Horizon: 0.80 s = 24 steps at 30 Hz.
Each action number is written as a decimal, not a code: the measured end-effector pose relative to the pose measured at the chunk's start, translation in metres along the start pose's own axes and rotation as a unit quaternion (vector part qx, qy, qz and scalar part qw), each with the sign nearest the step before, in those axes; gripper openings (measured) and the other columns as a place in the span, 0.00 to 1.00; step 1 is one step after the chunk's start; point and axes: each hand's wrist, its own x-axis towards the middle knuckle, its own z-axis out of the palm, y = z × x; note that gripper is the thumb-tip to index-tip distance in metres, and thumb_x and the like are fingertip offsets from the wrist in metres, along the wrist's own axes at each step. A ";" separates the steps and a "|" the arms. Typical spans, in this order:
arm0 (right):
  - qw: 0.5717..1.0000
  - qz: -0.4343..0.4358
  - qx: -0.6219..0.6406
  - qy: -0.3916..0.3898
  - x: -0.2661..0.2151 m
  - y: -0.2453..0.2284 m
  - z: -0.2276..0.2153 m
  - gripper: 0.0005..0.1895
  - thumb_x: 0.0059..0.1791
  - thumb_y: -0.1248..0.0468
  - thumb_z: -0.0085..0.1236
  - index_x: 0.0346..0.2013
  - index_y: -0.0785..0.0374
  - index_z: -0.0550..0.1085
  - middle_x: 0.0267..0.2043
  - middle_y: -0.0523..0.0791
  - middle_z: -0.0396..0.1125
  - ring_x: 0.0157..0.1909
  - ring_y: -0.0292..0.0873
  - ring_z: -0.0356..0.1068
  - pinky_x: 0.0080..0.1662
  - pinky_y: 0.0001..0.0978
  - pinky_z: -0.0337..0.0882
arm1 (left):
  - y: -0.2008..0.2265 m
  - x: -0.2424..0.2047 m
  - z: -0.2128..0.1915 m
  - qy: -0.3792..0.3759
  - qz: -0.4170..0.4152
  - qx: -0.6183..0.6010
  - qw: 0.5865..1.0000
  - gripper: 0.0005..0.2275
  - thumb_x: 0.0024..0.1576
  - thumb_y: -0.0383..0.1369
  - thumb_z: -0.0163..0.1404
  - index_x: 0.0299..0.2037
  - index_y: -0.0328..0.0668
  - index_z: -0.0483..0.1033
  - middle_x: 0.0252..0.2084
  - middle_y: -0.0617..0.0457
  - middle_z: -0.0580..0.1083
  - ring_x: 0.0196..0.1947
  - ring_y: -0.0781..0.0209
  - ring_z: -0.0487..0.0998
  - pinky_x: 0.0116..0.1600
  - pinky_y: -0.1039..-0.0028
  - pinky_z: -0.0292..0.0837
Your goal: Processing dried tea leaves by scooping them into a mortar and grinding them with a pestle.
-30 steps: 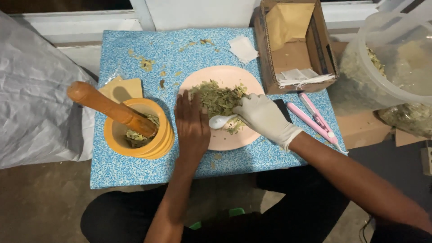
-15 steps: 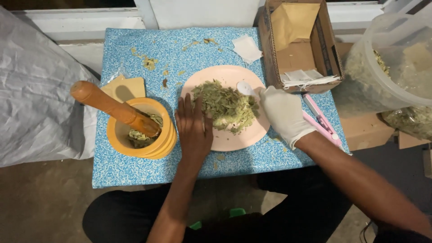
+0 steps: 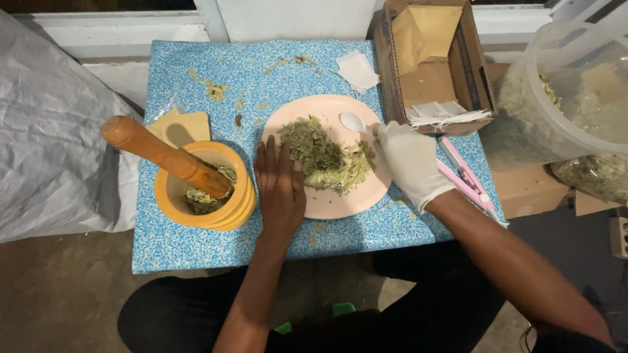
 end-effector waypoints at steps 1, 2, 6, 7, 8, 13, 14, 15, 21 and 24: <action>1.000 0.009 -0.025 0.001 0.001 -0.002 0.004 0.06 0.56 0.55 0.66 0.39 0.47 0.75 0.26 0.32 0.61 0.29 0.35 0.72 0.25 0.31 0.72 | 0.000 -0.001 0.001 0.005 0.015 0.013 1.000 0.23 0.78 0.38 0.36 0.79 0.34 0.65 0.80 0.24 0.56 0.83 0.17 0.46 0.80 0.29 0.37; 0.999 0.018 -0.048 0.002 0.002 -0.006 0.008 0.07 0.55 0.57 0.67 0.38 0.48 0.74 0.26 0.33 0.61 0.29 0.35 0.71 0.26 0.30 0.71 | 0.000 -0.003 0.002 0.010 0.029 0.026 0.999 0.22 0.77 0.35 0.40 0.78 0.34 0.66 0.79 0.23 0.58 0.82 0.17 0.48 0.80 0.29 0.39; 0.994 0.001 0.078 -0.081 0.009 -0.006 -0.020 0.14 0.46 0.52 0.70 0.40 0.50 0.74 0.28 0.34 0.62 0.31 0.40 0.73 0.25 0.38 0.75 | 0.010 -0.020 -0.007 -0.012 0.052 -0.015 0.998 0.22 0.77 0.39 0.40 0.79 0.43 0.67 0.84 0.34 0.55 0.86 0.29 0.46 0.83 0.36 0.37; 0.996 0.000 0.061 -0.062 0.009 -0.006 -0.022 0.11 0.49 0.52 0.67 0.40 0.48 0.74 0.28 0.34 0.62 0.31 0.39 0.73 0.26 0.35 0.75 | 0.017 -0.026 -0.011 0.031 0.103 -0.034 0.994 0.20 0.76 0.36 0.44 0.77 0.46 0.70 0.82 0.38 0.60 0.84 0.33 0.54 0.83 0.39 0.45; 0.998 -0.004 0.046 -0.041 0.011 -0.007 -0.024 0.08 0.52 0.52 0.63 0.40 0.47 0.74 0.29 0.35 0.62 0.31 0.38 0.72 0.28 0.32 0.75 | 0.024 -0.031 -0.016 0.076 0.153 -0.052 0.984 0.19 0.74 0.33 0.47 0.75 0.49 0.72 0.80 0.42 0.65 0.82 0.36 0.62 0.83 0.42 0.53; 0.999 0.007 0.033 -0.021 0.014 -0.005 -0.026 0.08 0.62 0.52 0.55 0.45 0.47 0.77 0.29 0.39 0.66 0.30 0.41 0.71 0.27 0.34 0.70 | 0.038 -0.060 -0.081 0.262 0.241 -0.084 0.931 0.10 0.67 0.35 0.54 0.52 0.40 0.83 0.50 0.46 0.80 0.49 0.47 0.85 0.54 0.56 0.88; 0.999 0.002 0.037 0.012 0.018 -0.004 -0.029 0.12 0.66 0.50 0.51 0.48 0.47 0.80 0.29 0.41 0.69 0.25 0.42 0.69 0.21 0.36 0.63 | 0.032 -0.066 -0.095 0.334 0.256 -0.052 0.906 0.13 0.72 0.41 0.51 0.50 0.37 0.76 0.45 0.45 0.78 0.44 0.48 0.83 0.53 0.56 0.87; 0.999 0.002 0.038 0.012 0.023 -0.003 -0.032 0.12 0.66 0.50 0.51 0.48 0.47 0.80 0.29 0.41 0.69 0.25 0.42 0.69 0.21 0.36 0.63 | 0.021 -0.062 -0.105 0.335 0.256 -0.050 0.906 0.13 0.72 0.41 0.51 0.50 0.37 0.76 0.45 0.45 0.78 0.44 0.48 0.83 0.53 0.56 0.87; 0.938 0.043 0.333 -0.084 0.043 -0.018 -0.058 0.13 0.63 0.53 0.52 0.46 0.54 0.81 0.39 0.49 0.74 0.41 0.58 0.75 0.30 0.56 0.70 | 0.007 -0.047 -0.138 0.341 0.045 -0.015 0.939 0.43 0.64 0.53 0.58 0.85 0.54 0.46 0.83 0.41 0.59 0.85 0.40 0.63 0.81 0.44 0.64; 0.892 0.064 0.424 -0.145 0.046 -0.026 -0.083 0.17 0.61 0.53 0.50 0.59 0.49 0.82 0.49 0.50 0.79 0.49 0.58 0.77 0.43 0.56 0.74 | -0.004 -0.047 -0.130 0.240 0.033 -0.084 0.967 0.58 0.57 0.59 0.58 0.89 0.54 0.27 0.93 0.37 0.45 0.96 0.40 0.46 0.96 0.37 0.51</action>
